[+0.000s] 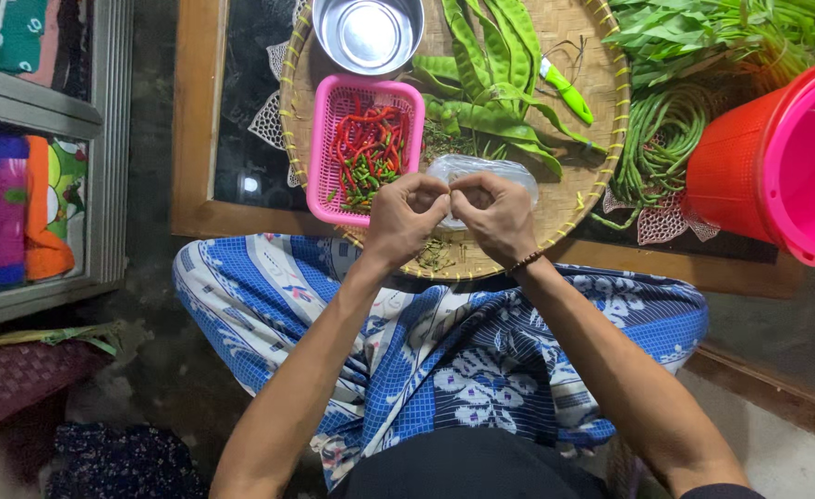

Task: The person sits cross-legged on the floor and repeatedly picks red and green chilies from a pink basket, removes their stems by hand, and places the chilies into a clear plastic bag on a woven tray.

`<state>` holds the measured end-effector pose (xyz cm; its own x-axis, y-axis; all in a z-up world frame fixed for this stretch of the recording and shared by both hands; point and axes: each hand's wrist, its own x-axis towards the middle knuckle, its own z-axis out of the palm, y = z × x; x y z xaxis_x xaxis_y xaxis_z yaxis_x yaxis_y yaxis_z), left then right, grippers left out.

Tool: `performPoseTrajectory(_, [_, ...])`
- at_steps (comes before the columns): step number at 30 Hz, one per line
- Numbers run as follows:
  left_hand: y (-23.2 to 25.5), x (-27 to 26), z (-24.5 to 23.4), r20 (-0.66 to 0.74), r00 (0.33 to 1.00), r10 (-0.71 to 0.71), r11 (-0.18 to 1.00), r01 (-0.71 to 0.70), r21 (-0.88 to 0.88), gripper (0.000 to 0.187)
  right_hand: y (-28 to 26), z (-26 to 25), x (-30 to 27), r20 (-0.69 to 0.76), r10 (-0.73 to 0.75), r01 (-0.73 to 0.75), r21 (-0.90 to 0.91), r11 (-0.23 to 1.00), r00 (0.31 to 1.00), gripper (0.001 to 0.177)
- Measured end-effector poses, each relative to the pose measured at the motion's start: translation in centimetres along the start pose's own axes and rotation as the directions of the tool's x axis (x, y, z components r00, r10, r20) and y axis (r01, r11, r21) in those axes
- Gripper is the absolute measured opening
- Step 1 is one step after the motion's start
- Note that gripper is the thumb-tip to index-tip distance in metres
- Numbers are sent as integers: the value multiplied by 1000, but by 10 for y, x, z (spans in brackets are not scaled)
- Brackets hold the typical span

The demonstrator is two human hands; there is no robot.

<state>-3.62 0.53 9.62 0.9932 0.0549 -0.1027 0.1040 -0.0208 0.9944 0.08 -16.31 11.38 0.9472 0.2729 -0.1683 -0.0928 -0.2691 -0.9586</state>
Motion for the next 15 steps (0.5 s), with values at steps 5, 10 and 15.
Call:
performPoseTrajectory(5, [-7,1,-6,34,999,-13,996,16,-83,17,4,-3,4,39,19,-12,-165,986,999,13])
performPoseTrajectory(10, [-17,5,-12,30,995,-95,959,99,-266,14,20,-7,15,171,103,-126,127,984,980,7])
performPoseTrajectory(15, [-15,13,-39,-141,983,-116,981,92,-169,14,35,-15,29,130,121,-134,94,986,984,6])
